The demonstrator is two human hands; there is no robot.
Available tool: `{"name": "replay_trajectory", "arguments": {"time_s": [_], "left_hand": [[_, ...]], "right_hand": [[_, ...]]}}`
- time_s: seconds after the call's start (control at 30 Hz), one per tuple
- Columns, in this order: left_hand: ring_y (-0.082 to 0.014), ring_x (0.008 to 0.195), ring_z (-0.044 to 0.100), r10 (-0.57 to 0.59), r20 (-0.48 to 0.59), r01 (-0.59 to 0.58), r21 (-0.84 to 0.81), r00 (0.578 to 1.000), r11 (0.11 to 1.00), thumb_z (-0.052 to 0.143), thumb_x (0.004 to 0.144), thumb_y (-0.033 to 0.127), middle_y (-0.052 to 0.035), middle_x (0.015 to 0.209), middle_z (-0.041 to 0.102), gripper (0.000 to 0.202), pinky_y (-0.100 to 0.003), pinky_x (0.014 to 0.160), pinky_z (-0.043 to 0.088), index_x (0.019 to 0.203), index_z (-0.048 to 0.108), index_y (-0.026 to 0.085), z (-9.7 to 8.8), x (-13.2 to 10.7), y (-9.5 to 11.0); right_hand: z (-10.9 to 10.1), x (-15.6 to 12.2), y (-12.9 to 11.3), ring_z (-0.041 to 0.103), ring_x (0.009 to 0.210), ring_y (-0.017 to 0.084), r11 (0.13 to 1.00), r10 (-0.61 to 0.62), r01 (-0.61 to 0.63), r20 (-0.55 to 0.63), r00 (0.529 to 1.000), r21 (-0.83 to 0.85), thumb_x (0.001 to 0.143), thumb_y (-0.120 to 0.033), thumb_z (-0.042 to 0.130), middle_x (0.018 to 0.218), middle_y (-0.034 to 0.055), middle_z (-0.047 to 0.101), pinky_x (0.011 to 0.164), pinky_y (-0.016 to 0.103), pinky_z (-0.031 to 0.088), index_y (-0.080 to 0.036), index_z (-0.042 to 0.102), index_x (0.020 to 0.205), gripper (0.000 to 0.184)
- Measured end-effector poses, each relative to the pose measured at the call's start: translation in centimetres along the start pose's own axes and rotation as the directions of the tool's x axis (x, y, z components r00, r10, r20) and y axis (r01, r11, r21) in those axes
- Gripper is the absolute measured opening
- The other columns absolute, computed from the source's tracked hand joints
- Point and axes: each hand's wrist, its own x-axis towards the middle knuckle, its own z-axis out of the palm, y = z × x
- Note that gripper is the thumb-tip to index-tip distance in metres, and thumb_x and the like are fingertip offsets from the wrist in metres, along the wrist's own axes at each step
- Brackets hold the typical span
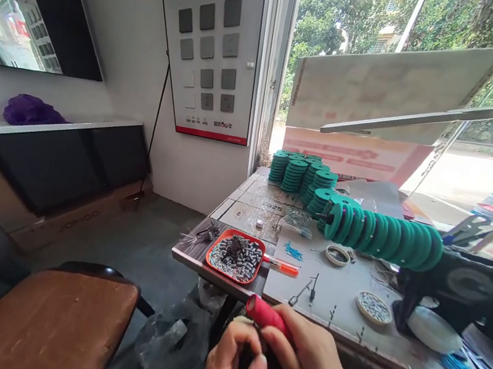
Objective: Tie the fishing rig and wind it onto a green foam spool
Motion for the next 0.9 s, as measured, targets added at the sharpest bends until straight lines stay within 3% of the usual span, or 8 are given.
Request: {"name": "replay_trajectory", "arguments": {"time_s": [0.03, 0.1, 0.17, 0.27, 0.33, 0.53, 0.73, 0.9], "left_hand": [[-0.0061, 0.065, 0.049, 0.107, -0.068, -0.094, 0.181, 0.992, 0.979, 0.074, 0.06, 0.04, 0.0039, 0.063, 0.057, 0.025, -0.016, 0.068, 0.037, 0.06, 0.057, 0.021, 0.0, 0.0, 0.1], [-0.0076, 0.065, 0.05, 0.263, -0.087, -0.19, 0.485, 0.961, 0.854, 0.066, 0.066, 0.038, 0.0028, 0.063, 0.058, 0.018, -0.016, 0.068, 0.037, 0.062, 0.061, 0.022, -0.2, 0.3, 0.3], [-0.0084, 0.067, 0.052, 0.25, -0.028, -0.185, 0.594, 0.968, 0.783, 0.062, 0.07, 0.036, 0.0017, 0.066, 0.059, 0.016, -0.015, 0.067, 0.037, 0.065, 0.062, 0.021, -0.6, 0.8, 0.3], [-0.0091, 0.07, 0.054, 0.118, 0.009, -0.098, 0.621, 0.993, 0.778, 0.059, 0.072, 0.041, 0.0005, 0.073, 0.062, 0.021, -0.015, 0.066, 0.037, 0.072, 0.063, 0.02, -1.4, 1.5, 0.1], [-0.009, 0.072, 0.053, 0.04, 0.001, -0.031, 0.627, 0.999, 0.779, 0.058, 0.072, 0.045, 0.0, 0.078, 0.063, 0.026, -0.014, 0.066, 0.038, 0.079, 0.063, 0.02, -1.9, 1.7, -0.2], [-0.0079, 0.072, 0.053, -0.128, 0.04, 0.072, 0.65, 0.991, 0.757, 0.053, 0.074, 0.048, 0.0, 0.076, 0.063, 0.032, -0.012, 0.064, 0.038, 0.081, 0.061, 0.018, -1.6, 1.9, -0.4], [-0.008, 0.069, 0.054, -0.122, 0.052, 0.063, 0.626, 0.991, 0.777, 0.054, 0.073, 0.046, -0.0008, 0.073, 0.064, 0.032, -0.012, 0.064, 0.041, 0.077, 0.062, 0.016, -0.9, 2.2, -0.3], [-0.0079, 0.07, 0.054, -0.134, 0.071, 0.062, 0.614, 0.988, 0.787, 0.058, 0.072, 0.042, -0.0002, 0.073, 0.064, 0.026, -0.012, 0.065, 0.041, 0.076, 0.062, 0.017, -1.0, 2.5, -1.0]], "right_hand": [[0.4, 0.1, 0.2, 0.036, 0.052, -0.007, 0.996, 0.009, -0.011, -0.023, 1.0, -0.09, 0.096, -0.044, 0.018, 0.062, 0.0007, 0.046, 0.051, 0.004, 0.018, -0.003, 0.047, 0.07, 0.057], [1.0, 0.4, 0.6, 0.037, 0.048, -0.005, 0.961, -0.02, 0.016, -0.009, 1.0, -0.275, 0.096, -0.043, 0.018, 0.061, 0.0012, 0.045, 0.05, 0.009, 0.01, -0.002, 0.043, 0.07, 0.054], [1.3, 0.9, 1.0, 0.042, 0.05, -0.002, 0.898, -0.017, 0.077, 0.141, 0.99, -0.434, 0.095, -0.04, 0.024, 0.062, 0.0016, 0.046, 0.051, 0.011, 0.006, -0.003, 0.039, 0.073, 0.046], [1.6, 1.6, 1.0, 0.051, 0.059, 0.003, 0.81, 0.114, 0.166, 0.429, 0.896, -0.562, 0.091, -0.035, 0.038, 0.068, 0.0024, 0.048, 0.05, 0.008, 0.011, -0.003, 0.035, 0.078, 0.035], [1.7, 1.9, 1.0, 0.053, 0.063, 0.006, 0.793, 0.17, 0.189, 0.508, 0.844, -0.579, 0.09, -0.034, 0.04, 0.071, 0.0034, 0.049, 0.051, 0.008, 0.019, -0.003, 0.034, 0.079, 0.033], [1.7, 1.3, 1.3, 0.054, 0.065, 0.009, 0.795, 0.197, 0.204, 0.561, 0.804, -0.571, 0.089, -0.026, 0.037, 0.071, 0.0055, 0.048, 0.054, 0.01, 0.03, -0.003, 0.031, 0.076, 0.027], [1.2, 1.3, 1.4, 0.053, 0.067, 0.005, 0.802, 0.196, 0.222, 0.596, 0.779, -0.554, 0.085, -0.015, 0.04, 0.071, 0.0059, 0.049, 0.055, 0.006, 0.029, -0.002, 0.03, 0.074, 0.019], [1.2, 1.2, 2.2, 0.053, 0.065, 0.006, 0.804, 0.19, 0.224, 0.595, 0.781, -0.551, 0.088, -0.023, 0.038, 0.068, 0.0061, 0.047, 0.055, 0.007, 0.03, -0.003, 0.031, 0.073, 0.026]]}}
